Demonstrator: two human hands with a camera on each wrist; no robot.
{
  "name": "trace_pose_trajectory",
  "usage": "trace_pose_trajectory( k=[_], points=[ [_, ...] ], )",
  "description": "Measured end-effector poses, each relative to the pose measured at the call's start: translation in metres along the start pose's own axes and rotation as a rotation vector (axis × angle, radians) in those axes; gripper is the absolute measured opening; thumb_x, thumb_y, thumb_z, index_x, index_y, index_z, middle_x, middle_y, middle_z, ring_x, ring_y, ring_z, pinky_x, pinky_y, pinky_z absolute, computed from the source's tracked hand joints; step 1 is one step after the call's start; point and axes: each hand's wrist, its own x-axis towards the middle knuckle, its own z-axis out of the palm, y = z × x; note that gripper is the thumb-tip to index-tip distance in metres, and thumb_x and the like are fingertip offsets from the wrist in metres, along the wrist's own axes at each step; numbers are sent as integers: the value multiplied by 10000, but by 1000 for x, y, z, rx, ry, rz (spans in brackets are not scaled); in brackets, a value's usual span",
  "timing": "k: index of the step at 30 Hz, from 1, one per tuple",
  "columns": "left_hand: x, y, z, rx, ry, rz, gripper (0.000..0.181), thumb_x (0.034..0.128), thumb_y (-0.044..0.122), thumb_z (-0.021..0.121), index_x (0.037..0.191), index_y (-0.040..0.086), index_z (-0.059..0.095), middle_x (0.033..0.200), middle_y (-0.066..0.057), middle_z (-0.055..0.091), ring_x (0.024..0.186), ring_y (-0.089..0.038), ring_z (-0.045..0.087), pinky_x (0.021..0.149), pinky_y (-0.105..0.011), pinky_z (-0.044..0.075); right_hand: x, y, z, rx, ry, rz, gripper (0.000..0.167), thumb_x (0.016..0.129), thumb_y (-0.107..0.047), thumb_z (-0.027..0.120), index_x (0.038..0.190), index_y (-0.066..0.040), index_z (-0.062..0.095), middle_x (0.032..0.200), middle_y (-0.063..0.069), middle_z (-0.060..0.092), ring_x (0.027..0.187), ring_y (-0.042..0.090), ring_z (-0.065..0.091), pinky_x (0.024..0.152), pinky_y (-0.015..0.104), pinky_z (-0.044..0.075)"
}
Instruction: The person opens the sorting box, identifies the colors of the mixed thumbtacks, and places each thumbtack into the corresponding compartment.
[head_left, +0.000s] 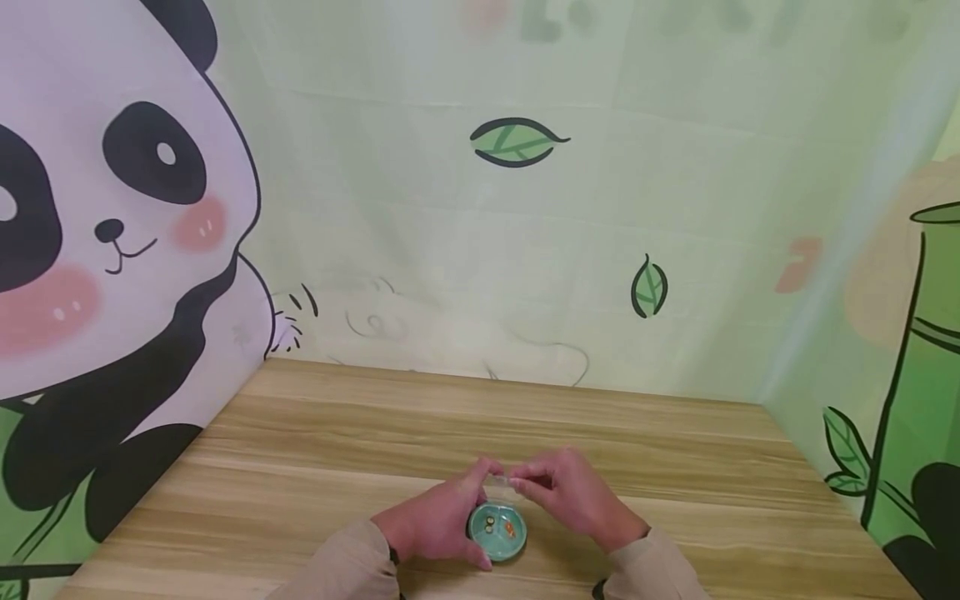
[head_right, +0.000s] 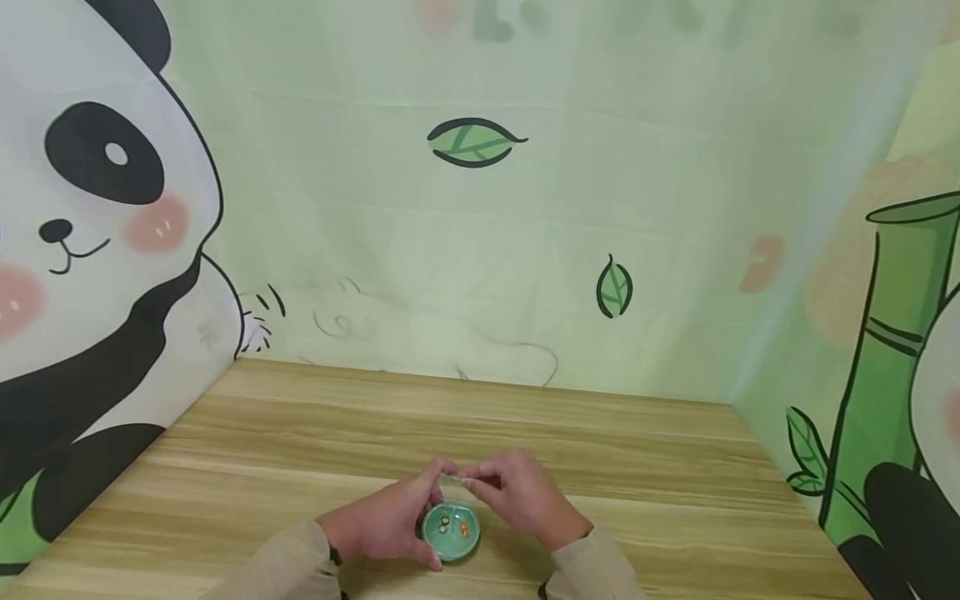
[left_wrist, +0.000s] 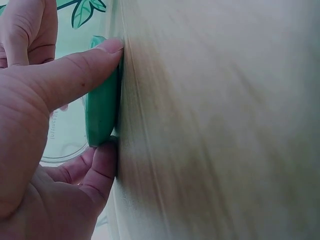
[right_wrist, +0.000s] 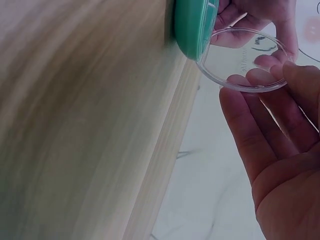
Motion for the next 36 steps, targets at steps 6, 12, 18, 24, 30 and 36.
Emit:
trace_pose_trajectory(
  k=[6, 12, 18, 24, 30, 36],
  points=[
    [1, 0, 0, -15, -8, 0, 913, 679, 239, 960, 1360, 231, 352, 1032, 49, 664, 966, -24, 615, 950, -270, 486, -4, -2, 2, -7, 8, -57, 143, 940, -140, 732, 1043, -87, 814, 900, 42, 788, 723, -39, 567, 645, 192, 530],
    [1, -1, 0, -33, -17, 17, 866, 680, 218, 958, 1304, 252, 359, 1014, 64, 694, 974, -14, 630, 966, -260, 480, -10, -3, 4, -30, 6, -92, 143, 920, -149, 753, 1039, -108, 821, 861, -52, 753, 748, -41, 545, 665, 190, 528],
    [1, -2, 0, -20, -20, 23, 838, 691, 246, 954, 1296, 240, 376, 1113, 34, 682, 1038, -32, 626, 978, -260, 480, -14, -5, 5, -40, 3, -145, 165, 907, -136, 764, 1060, -100, 815, 818, -58, 731, 729, -53, 535, 652, 188, 528],
    [1, -2, 1, 10, -14, 23, 835, 684, 269, 955, 1296, 223, 389, 1129, 9, 673, 1022, -42, 622, 949, -257, 485, -16, -9, 5, -55, -13, -172, 164, 902, -97, 763, 1057, -95, 817, 841, -46, 745, 739, -64, 543, 655, 175, 522],
    [2, -2, 1, 63, 4, 42, 775, 673, 281, 962, 1232, 201, 431, 1123, 30, 600, 1024, -52, 581, 927, -248, 475, -17, -12, 6, -85, -11, -268, 183, 890, -58, 766, 1059, -105, 818, 851, -12, 760, 751, -64, 555, 645, 169, 514],
    [2, -1, 1, 115, 12, 50, 727, 666, 309, 962, 1182, 189, 465, 1099, 62, 563, 1026, -46, 541, 926, -242, 460, -20, -13, 10, -188, 19, -351, 164, 875, -87, 791, 1032, -119, 824, 868, -50, 762, 785, -53, 603, 685, 148, 519]
  ],
)
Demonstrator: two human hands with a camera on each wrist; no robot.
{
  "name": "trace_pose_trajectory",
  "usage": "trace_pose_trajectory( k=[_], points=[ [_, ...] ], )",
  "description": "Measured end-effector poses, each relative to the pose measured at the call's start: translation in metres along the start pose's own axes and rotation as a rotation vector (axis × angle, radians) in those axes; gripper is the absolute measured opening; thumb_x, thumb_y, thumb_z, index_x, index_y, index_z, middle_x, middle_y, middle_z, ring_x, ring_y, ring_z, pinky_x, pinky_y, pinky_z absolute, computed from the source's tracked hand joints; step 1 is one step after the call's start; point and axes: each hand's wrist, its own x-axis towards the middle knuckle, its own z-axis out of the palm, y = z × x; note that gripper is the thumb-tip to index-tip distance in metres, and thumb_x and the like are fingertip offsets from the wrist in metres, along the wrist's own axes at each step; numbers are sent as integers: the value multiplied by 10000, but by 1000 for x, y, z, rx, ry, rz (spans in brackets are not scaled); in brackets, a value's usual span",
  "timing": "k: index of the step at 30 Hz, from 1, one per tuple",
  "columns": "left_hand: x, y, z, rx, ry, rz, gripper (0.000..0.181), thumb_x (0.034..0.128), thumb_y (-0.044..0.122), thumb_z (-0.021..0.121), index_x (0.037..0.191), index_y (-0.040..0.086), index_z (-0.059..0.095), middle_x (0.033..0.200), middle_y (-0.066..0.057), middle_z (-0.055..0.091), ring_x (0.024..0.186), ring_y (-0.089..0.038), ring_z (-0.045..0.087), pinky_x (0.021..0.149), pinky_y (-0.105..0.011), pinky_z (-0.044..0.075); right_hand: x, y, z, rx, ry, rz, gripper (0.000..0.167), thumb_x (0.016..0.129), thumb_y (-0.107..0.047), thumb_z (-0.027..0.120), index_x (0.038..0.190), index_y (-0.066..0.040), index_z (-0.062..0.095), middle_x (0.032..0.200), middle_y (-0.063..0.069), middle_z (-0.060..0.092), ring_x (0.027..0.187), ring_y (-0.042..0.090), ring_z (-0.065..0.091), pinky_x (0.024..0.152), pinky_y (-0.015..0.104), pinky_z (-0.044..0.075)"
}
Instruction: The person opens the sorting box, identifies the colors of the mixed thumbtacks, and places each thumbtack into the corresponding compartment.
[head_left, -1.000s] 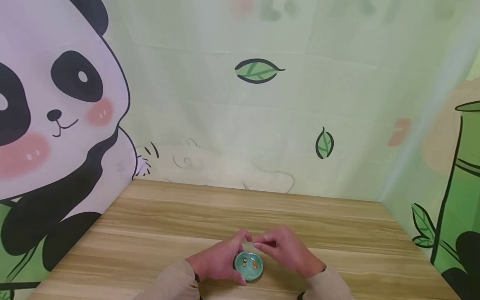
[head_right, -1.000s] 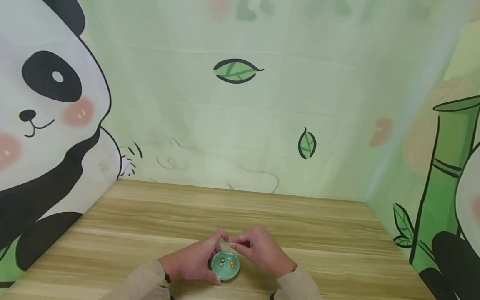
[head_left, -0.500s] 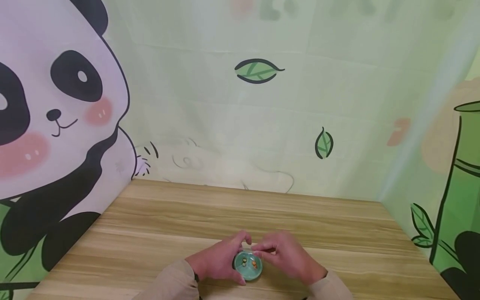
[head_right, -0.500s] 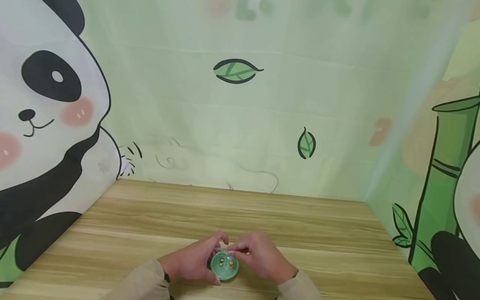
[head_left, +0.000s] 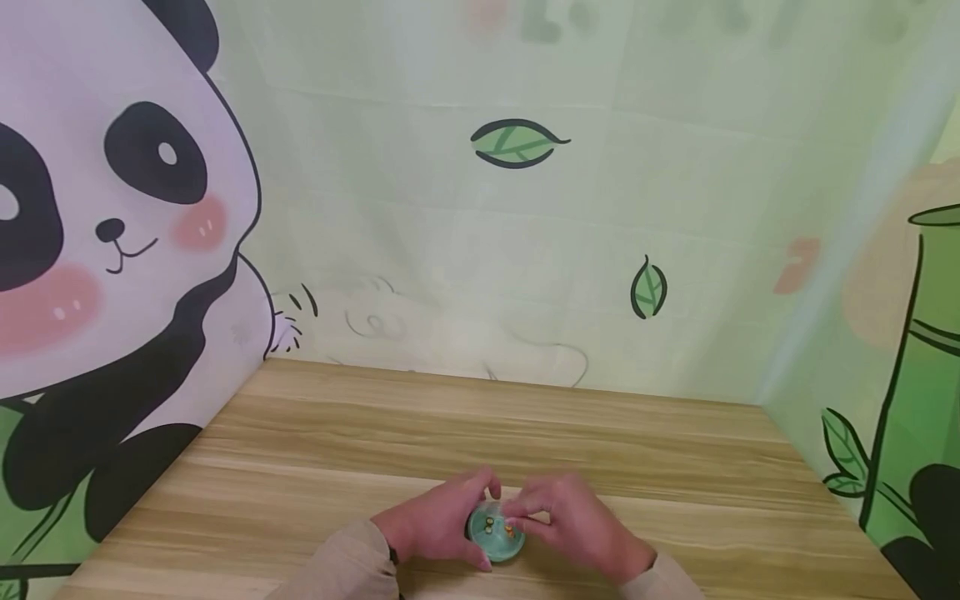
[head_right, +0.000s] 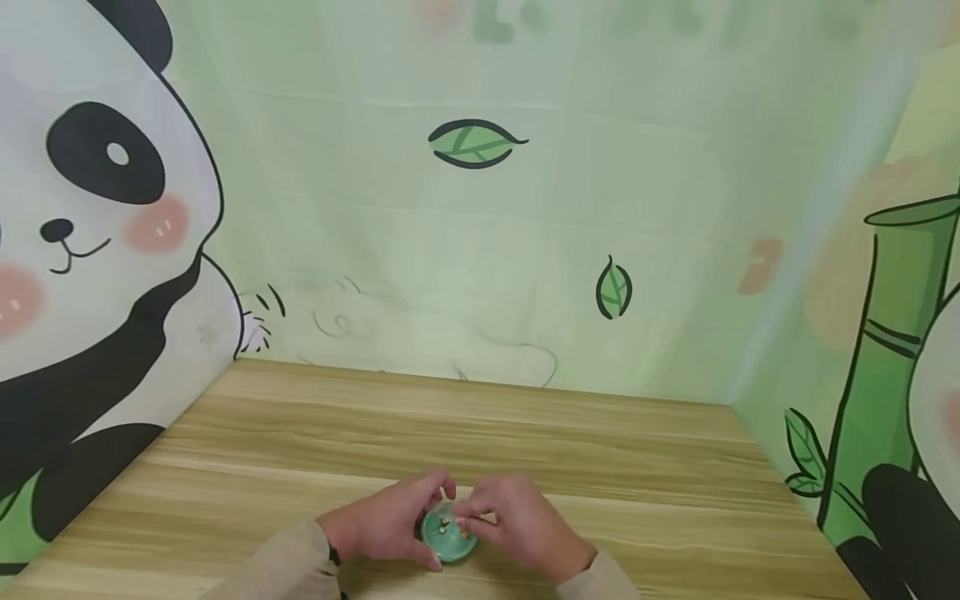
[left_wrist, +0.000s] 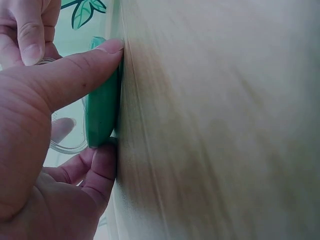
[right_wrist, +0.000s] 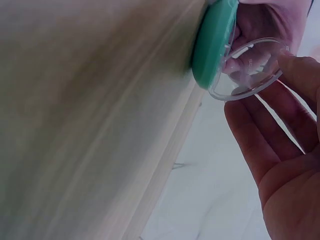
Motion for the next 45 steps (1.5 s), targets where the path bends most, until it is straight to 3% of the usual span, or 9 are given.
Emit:
trace_pose_trajectory(
  k=[6, 14, 21, 35, 45],
  points=[
    [0, 0, 0, 3, -4, -9, 714, 671, 313, 958, 1182, 177, 478, 1100, 46, 573, 1011, -51, 556, 914, -236, 467, -3, -3, 4, -74, 2, -44, 184, 846, -69, 815, 1029, -90, 822, 926, -25, 783, 875, 13, 693, 789, 107, 528],
    [0, 1, 1, -2, -17, -41, 733, 685, 330, 953, 1216, 178, 471, 1114, 43, 563, 1013, -51, 553, 905, -233, 470, -7, -2, 9, -93, 30, -113, 180, 828, -53, 827, 1007, -70, 820, 925, -4, 774, 886, 45, 715, 797, 107, 535],
    [0, 1, 2, -24, -19, -63, 785, 694, 316, 952, 1283, 179, 452, 1117, 42, 570, 993, -46, 556, 905, -228, 467, -9, -6, 10, -119, 31, -125, 156, 826, -56, 832, 981, -75, 825, 928, -3, 771, 893, 62, 724, 806, 112, 540],
    [-1, 2, 2, -24, -31, -65, 761, 716, 316, 940, 1289, 161, 465, 1134, 14, 564, 1008, -60, 541, 909, -229, 463, -9, -11, 12, -267, 21, -223, 157, 771, -91, 883, 914, -114, 825, 897, -54, 722, 855, 22, 696, 799, 101, 528],
    [-2, 5, -1, 38, -43, -82, 750, 715, 352, 939, 1298, 90, 546, 1145, 2, 560, 994, -65, 551, 889, -217, 476, -6, -13, 14, -338, -9, -229, 137, 734, -106, 899, 810, -167, 803, 883, -73, 694, 831, 0, 672, 772, 89, 515]
  ],
)
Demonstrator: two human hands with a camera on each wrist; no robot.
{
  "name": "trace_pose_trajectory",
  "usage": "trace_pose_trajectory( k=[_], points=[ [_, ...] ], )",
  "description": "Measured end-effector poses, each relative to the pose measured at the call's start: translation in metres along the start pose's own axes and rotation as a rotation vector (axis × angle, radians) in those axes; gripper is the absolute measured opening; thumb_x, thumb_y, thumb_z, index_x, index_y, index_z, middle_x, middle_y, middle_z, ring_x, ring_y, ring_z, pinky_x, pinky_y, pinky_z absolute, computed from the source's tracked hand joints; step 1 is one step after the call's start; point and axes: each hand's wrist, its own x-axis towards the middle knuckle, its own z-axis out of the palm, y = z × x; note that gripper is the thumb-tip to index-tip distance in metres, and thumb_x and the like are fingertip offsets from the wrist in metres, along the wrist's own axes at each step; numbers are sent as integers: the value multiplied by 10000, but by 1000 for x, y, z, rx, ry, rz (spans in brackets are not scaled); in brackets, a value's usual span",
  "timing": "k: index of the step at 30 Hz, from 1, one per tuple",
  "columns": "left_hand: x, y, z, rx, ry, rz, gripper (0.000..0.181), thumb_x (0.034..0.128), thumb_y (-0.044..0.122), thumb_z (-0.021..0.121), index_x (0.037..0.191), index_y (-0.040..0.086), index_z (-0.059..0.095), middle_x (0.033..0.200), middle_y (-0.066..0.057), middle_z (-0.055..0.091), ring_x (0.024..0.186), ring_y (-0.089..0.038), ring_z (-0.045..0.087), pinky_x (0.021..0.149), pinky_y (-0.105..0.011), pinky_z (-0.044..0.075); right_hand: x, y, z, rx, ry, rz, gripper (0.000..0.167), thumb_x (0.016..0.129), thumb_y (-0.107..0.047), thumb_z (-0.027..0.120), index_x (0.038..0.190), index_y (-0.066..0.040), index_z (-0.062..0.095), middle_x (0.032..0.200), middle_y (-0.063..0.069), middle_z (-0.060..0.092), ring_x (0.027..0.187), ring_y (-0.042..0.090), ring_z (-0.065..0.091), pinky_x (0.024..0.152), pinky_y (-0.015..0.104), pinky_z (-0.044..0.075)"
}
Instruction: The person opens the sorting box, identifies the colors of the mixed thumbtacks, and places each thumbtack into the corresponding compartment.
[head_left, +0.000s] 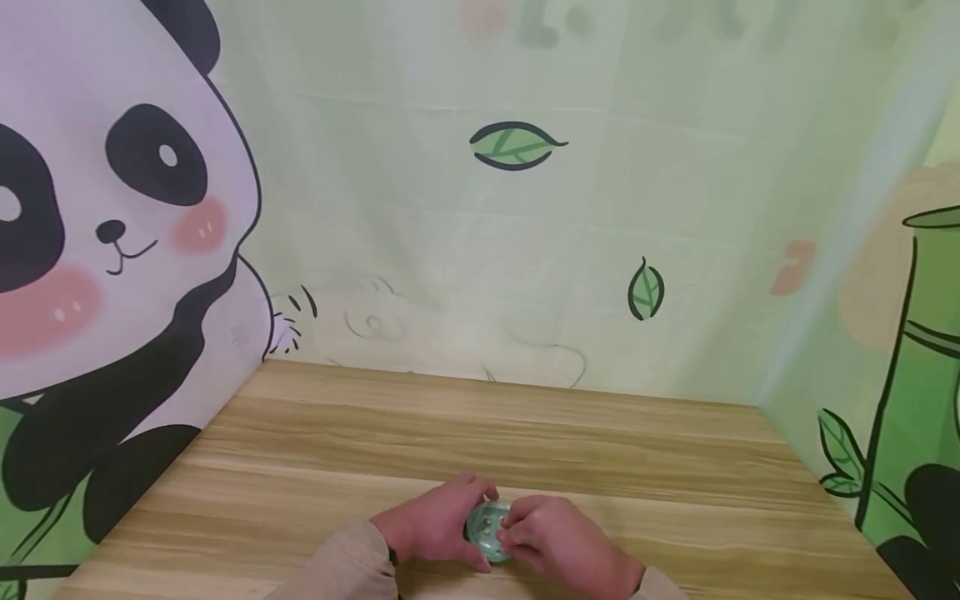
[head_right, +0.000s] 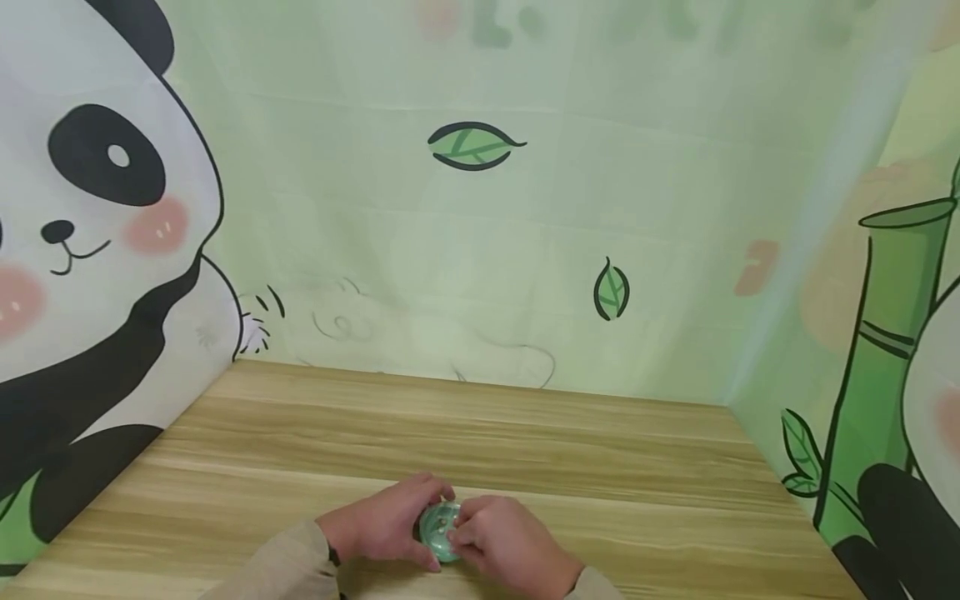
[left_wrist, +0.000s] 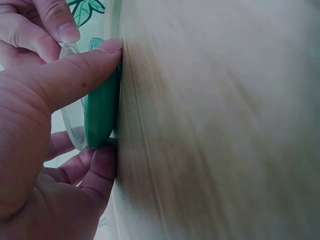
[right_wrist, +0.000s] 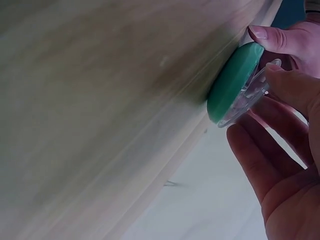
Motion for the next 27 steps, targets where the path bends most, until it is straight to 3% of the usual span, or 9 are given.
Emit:
trace_pose_trajectory(
  k=[12, 27],
  points=[
    [0, -2, 1, 1, 13, 18, 689, 714, 346, 939, 1249, 104, 580, 1112, 15, 554, 949, -49, 529, 867, -200, 469, 7, -2, -5, -31, -82, -7, 149, 748, -100, 893, 814, -194, 798, 874, -98, 687, 805, -33, 632, 729, 70, 482],
    [1, -2, 1, 8, 19, 37, 638, 718, 337, 928, 1212, 103, 597, 1093, 18, 554, 930, -39, 520, 836, -178, 463, 9, -3, -3, -93, -100, -34, 139, 748, -144, 894, 769, -236, 792, 832, -105, 666, 775, -20, 614, 715, 96, 487]
  ],
)
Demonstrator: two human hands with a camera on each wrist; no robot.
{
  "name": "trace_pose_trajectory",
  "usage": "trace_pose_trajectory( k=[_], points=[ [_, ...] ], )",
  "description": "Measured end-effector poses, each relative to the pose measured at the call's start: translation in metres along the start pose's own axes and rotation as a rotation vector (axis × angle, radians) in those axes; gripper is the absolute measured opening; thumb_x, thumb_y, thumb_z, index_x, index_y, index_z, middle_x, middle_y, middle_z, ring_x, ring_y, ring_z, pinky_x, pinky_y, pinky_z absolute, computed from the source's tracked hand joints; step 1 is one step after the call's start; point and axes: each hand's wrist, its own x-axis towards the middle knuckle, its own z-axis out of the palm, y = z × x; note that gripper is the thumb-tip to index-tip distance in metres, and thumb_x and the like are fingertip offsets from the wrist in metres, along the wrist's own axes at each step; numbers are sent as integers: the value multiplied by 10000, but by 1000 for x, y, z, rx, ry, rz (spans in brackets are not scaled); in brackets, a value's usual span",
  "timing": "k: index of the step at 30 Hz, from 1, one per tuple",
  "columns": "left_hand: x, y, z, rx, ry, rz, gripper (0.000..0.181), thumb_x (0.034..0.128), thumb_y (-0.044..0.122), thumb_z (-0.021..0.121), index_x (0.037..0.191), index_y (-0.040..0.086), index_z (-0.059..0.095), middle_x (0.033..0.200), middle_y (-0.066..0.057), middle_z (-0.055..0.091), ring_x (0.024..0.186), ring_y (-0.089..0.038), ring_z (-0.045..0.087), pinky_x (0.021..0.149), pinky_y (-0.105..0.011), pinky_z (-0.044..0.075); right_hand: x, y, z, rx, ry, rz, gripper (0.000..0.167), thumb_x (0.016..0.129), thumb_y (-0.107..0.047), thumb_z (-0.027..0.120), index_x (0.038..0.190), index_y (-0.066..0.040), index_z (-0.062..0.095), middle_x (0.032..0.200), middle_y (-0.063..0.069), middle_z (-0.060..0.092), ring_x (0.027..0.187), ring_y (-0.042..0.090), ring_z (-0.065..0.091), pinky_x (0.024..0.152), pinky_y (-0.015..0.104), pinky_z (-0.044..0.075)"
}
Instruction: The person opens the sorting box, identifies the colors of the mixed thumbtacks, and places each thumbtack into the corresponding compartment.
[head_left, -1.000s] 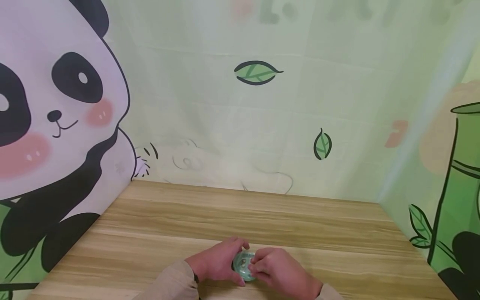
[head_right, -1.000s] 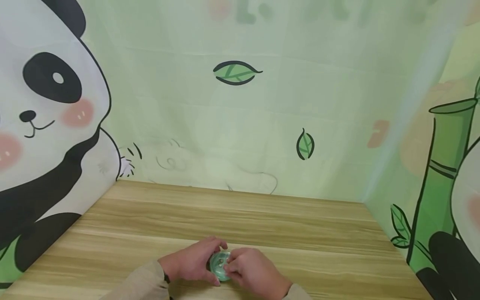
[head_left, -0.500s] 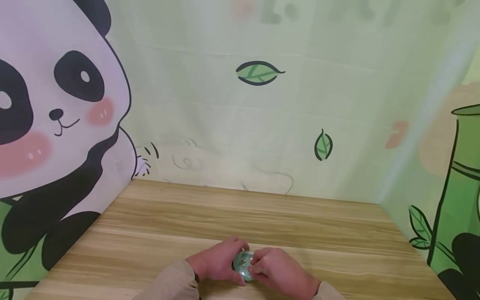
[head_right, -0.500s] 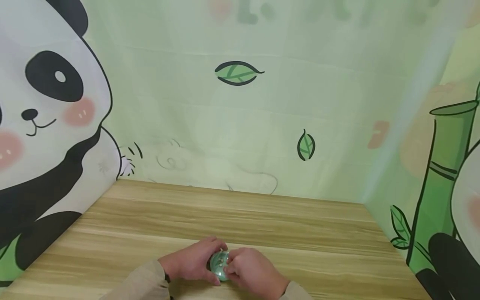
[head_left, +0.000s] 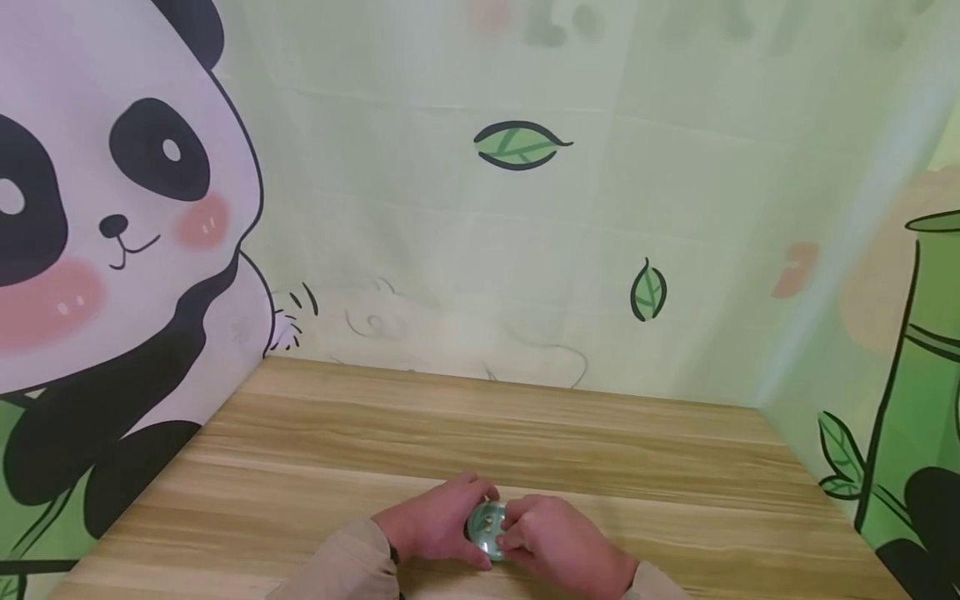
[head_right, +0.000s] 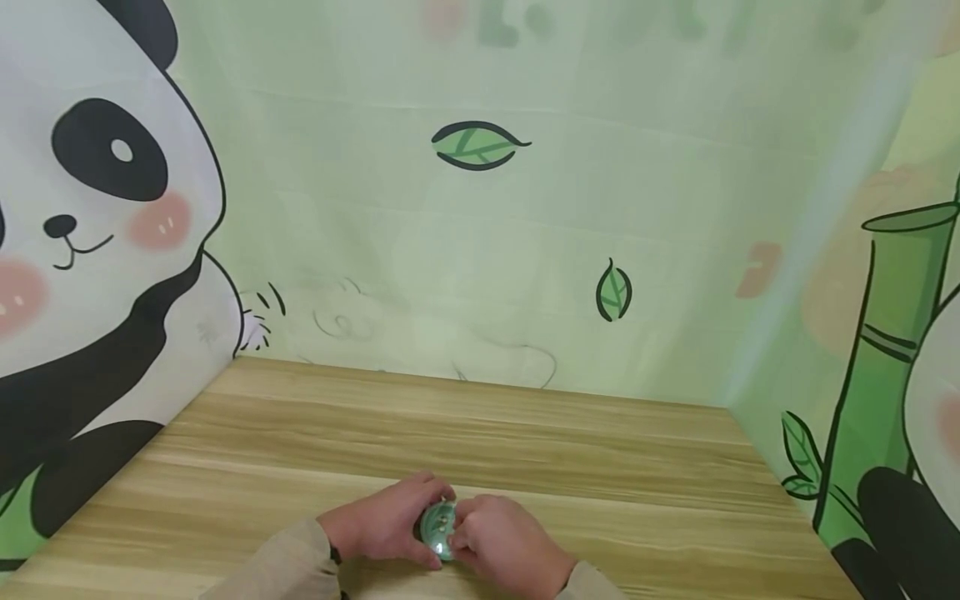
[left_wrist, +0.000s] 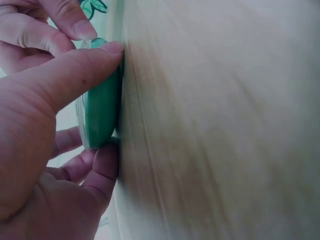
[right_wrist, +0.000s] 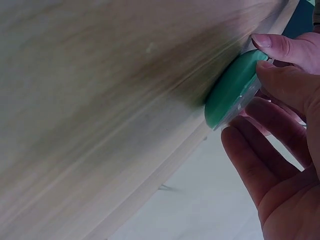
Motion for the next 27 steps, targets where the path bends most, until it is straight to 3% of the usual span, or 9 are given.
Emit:
trace_pose_trajectory(
  k=[13, 27],
  points=[
    [-2, 0, 1, 21, 18, 23, 651, 717, 321, 922, 1225, 78, 594, 1090, 7, 551, 926, -31, 521, 840, -176, 476, 2, -1, 0, -33, -44, 15, 139, 763, -159, 892, 746, -263, 800, 828, -109, 644, 779, -18, 599, 703, 103, 483],
    [0, 3, 1, 30, 14, 17, 673, 684, 308, 916, 1228, 79, 595, 1093, -5, 556, 907, -26, 526, 828, -173, 479, 1, -1, 3, -76, -2, -12, 159, 749, -176, 896, 691, -276, 787, 805, -118, 604, 733, 6, 571, 680, 116, 468]
  ],
)
